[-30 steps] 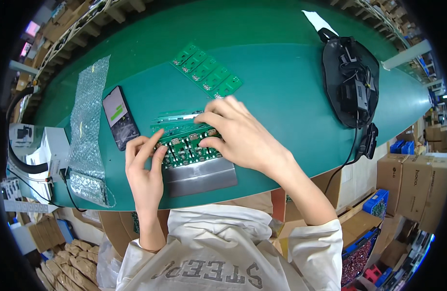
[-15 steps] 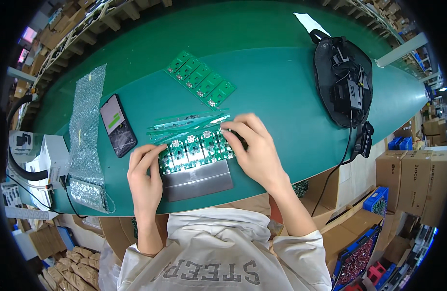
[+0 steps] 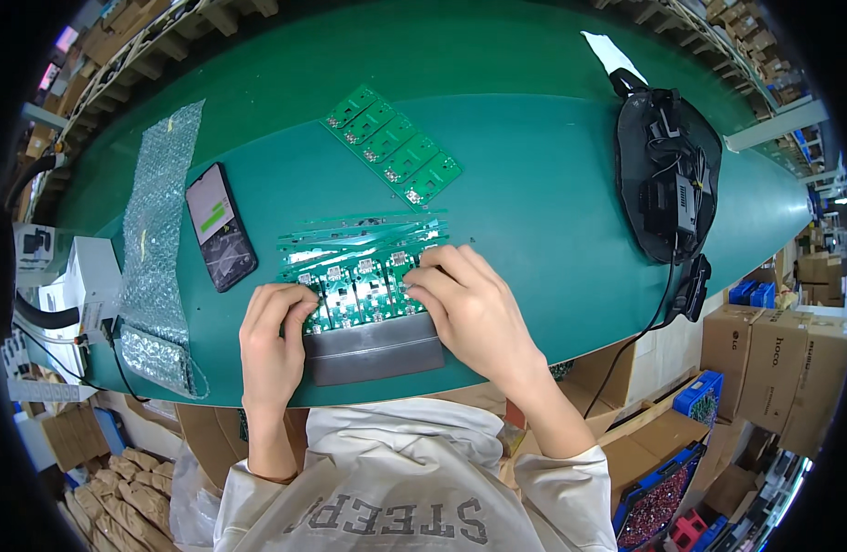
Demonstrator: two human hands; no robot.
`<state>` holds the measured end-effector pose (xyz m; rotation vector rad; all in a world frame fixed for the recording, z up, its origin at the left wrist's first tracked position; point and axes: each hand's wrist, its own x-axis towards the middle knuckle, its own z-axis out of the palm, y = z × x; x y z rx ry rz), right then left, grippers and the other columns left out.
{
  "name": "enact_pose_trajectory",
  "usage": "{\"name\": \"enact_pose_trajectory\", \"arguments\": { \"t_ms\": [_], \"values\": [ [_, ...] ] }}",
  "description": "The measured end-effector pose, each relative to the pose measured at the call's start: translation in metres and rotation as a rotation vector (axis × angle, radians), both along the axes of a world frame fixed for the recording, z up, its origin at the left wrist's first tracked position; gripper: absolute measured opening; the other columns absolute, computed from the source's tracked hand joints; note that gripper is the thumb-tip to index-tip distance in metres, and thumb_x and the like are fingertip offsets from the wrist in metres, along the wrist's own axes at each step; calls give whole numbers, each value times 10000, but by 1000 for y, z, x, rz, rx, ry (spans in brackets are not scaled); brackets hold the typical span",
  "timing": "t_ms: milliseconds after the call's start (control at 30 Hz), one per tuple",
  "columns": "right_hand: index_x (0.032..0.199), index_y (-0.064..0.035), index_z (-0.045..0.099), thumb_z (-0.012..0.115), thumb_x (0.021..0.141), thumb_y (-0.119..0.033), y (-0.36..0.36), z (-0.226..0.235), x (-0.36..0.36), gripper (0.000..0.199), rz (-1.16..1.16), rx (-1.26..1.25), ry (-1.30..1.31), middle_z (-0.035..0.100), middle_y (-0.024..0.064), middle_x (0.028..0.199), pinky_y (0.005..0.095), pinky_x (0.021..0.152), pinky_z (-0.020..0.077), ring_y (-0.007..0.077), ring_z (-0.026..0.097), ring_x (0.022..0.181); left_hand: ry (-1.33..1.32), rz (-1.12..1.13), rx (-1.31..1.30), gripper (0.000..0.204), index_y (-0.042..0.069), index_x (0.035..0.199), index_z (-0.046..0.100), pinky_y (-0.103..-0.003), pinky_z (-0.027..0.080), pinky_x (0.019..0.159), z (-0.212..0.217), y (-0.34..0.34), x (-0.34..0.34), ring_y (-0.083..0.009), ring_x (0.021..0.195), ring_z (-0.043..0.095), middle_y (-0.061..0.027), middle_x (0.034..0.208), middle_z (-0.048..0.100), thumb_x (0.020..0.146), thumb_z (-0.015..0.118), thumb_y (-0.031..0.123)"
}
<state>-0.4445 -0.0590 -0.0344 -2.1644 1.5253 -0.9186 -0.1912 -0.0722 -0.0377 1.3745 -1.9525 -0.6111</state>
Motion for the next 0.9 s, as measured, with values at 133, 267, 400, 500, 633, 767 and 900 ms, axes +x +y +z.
{"name": "enact_pose_trajectory", "arguments": {
  "t_ms": [133, 267, 400, 500, 633, 767, 900],
  "values": [
    [982, -30, 739, 779, 873, -42, -1, -6, 4, 117, -37, -18, -48, 690, 85, 1024, 401, 778, 558, 290, 664, 879, -6, -55, 21, 146, 6, 1008, 740, -398, 535, 808, 10, -2, -1, -315, 911, 667, -121, 980, 716, 882, 726, -67],
    [990, -29, 737, 765, 848, -5, -3, 0, 15, 147, 37, -62, -91, 718, 78, 1043, 389, 757, 565, 275, 671, 882, 0, -74, 29, 151, 11, 1016, 754, -395, 540, 800, 4, -5, 4, -308, 910, 670, -120, 992, 721, 882, 734, -58],
    [1031, -27, 727, 751, 770, 27, -5, -10, 26, 268, 147, -75, 6, 720, 82, 1047, 390, 746, 579, 269, 675, 882, 80, -25, 20, 155, 17, 1012, 771, -381, 547, 781, 6, -6, 1, -296, 891, 668, -112, 986, 722, 870, 754, -41],
    [1024, -25, 734, 752, 813, 48, -4, -14, 29, 223, 131, -88, 30, 727, 93, 1017, 386, 719, 573, 273, 682, 854, 51, -48, -51, 161, 24, 1006, 783, -371, 552, 763, 9, -6, -7, -286, 873, 667, -100, 973, 719, 854, 773, -26],
    [1002, -7, 718, 726, 873, 32, -7, -11, 33, 135, 91, -66, -175, 712, 106, 1002, 407, 702, 584, 299, 695, 867, -37, -152, -28, 193, 20, 1030, 770, -404, 561, 770, 4, -5, -12, -301, 902, 665, -103, 1010, 703, 843, 767, -29],
    [1018, -6, 728, 733, 907, 8, -31, -8, 36, 112, -14, -50, -177, 723, 118, 1003, 425, 749, 585, 327, 706, 883, 27, -121, -35, 163, 14, 1014, 764, -405, 568, 783, 0, -6, -15, -308, 886, 679, -108, 984, 710, 863, 747, -42],
    [1083, -13, 749, 750, 892, 6, -42, -5, 36, 192, -75, -62, -79, 737, 121, 1017, 421, 794, 580, 333, 709, 900, 166, 52, 19, 142, -5, 1025, 787, -348, 574, 826, 9, -11, -15, -276, 904, 731, -133, 1006, 757, 902, 734, -53]
  ]
}}
